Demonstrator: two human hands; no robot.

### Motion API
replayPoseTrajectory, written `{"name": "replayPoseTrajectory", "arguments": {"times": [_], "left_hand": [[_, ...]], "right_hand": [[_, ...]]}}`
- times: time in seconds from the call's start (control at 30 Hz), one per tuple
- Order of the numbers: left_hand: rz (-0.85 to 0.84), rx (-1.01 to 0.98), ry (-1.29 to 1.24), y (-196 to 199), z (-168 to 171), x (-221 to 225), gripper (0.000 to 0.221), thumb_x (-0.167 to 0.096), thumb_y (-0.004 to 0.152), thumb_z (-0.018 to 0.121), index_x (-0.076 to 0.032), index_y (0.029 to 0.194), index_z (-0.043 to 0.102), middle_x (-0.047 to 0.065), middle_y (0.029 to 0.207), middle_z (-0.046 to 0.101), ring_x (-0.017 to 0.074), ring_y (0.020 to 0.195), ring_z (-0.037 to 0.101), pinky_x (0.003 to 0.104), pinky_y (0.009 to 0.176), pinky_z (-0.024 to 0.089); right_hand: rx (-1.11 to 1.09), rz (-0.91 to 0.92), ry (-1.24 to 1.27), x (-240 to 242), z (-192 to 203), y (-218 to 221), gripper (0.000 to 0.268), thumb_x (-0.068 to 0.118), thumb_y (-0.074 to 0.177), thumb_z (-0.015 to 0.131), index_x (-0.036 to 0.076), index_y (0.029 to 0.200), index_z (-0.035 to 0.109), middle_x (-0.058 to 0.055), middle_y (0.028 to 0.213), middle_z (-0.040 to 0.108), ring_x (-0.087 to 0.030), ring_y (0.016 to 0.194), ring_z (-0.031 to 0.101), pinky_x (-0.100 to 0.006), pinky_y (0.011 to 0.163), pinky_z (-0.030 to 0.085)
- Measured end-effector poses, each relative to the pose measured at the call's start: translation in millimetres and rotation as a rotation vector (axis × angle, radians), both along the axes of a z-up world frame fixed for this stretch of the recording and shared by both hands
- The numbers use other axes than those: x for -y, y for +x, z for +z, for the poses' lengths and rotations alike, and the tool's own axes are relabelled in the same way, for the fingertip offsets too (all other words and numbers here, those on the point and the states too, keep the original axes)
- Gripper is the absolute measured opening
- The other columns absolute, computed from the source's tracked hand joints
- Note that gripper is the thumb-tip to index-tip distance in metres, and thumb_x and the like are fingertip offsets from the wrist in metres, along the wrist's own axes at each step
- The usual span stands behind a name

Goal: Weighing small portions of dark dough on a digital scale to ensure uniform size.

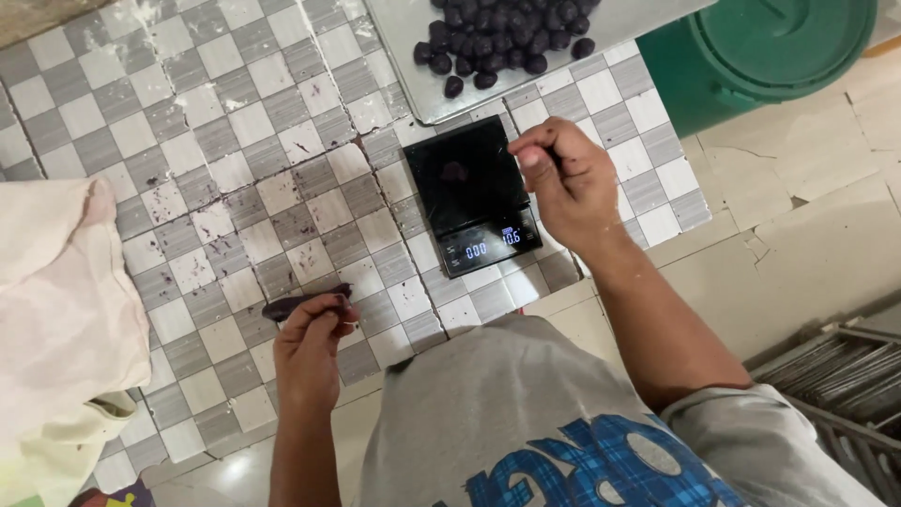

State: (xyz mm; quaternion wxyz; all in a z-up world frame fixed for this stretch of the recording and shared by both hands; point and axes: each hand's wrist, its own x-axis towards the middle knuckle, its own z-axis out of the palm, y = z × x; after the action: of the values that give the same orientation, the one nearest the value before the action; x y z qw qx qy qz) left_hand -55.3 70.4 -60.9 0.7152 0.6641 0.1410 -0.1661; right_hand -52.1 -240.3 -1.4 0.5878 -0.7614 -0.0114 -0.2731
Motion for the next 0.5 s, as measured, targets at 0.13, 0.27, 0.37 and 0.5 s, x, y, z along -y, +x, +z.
{"name": "replayPoseTrajectory", "arguments": {"times": [0.13, 0.27, 0.37, 0.5], "left_hand": [[0.117, -0.068, -0.149, -4, -11, -6, 0.018, -0.001, 0.089, 0.04, 0.001, 0.094, 0.057, 0.015, 0.08, 0.059, 0.0247, 0.07, 0.064, 0.029, 0.063, 0.052], [0.134, -0.082, -0.176, -4, -4, -5, 0.03, -0.02, 0.099, 0.035, -0.003, 0.089, 0.058, 0.013, 0.077, 0.06, 0.0243, 0.066, 0.064, 0.029, 0.06, 0.05], [0.035, -0.068, -0.088, -6, 1, 5, 0.028, -0.022, 0.099, 0.04, -0.003, 0.089, 0.058, 0.012, 0.078, 0.061, 0.023, 0.065, 0.063, 0.027, 0.059, 0.049], [-0.179, -0.005, 0.032, -2, 6, 20, 0.023, -0.019, 0.093, 0.051, 0.002, 0.096, 0.06, 0.011, 0.082, 0.062, 0.0194, 0.07, 0.063, 0.025, 0.061, 0.048]], "right_hand": [[-0.004, -0.117, -0.288, 7, -67, 22, 0.024, 0.028, 0.095, 0.054, 0.008, 0.094, 0.065, -0.007, 0.081, 0.061, -0.023, 0.07, 0.06, -0.031, 0.061, 0.045], [-0.295, -0.103, -0.869, -16, -87, 33, 0.042, 0.034, 0.079, 0.07, 0.011, 0.114, 0.064, -0.012, 0.118, 0.058, -0.036, 0.116, 0.045, -0.054, 0.095, 0.031], [-0.379, -0.168, -1.06, -38, -87, 38, 0.041, 0.036, 0.075, 0.072, 0.012, 0.109, 0.067, -0.009, 0.125, 0.057, -0.035, 0.126, 0.039, -0.063, 0.1, 0.018], [-0.075, -0.059, -0.973, -76, -69, 27, 0.03, 0.036, 0.07, 0.074, 0.016, 0.091, 0.07, -0.009, 0.109, 0.063, -0.032, 0.119, 0.047, -0.064, 0.101, 0.02]]}}
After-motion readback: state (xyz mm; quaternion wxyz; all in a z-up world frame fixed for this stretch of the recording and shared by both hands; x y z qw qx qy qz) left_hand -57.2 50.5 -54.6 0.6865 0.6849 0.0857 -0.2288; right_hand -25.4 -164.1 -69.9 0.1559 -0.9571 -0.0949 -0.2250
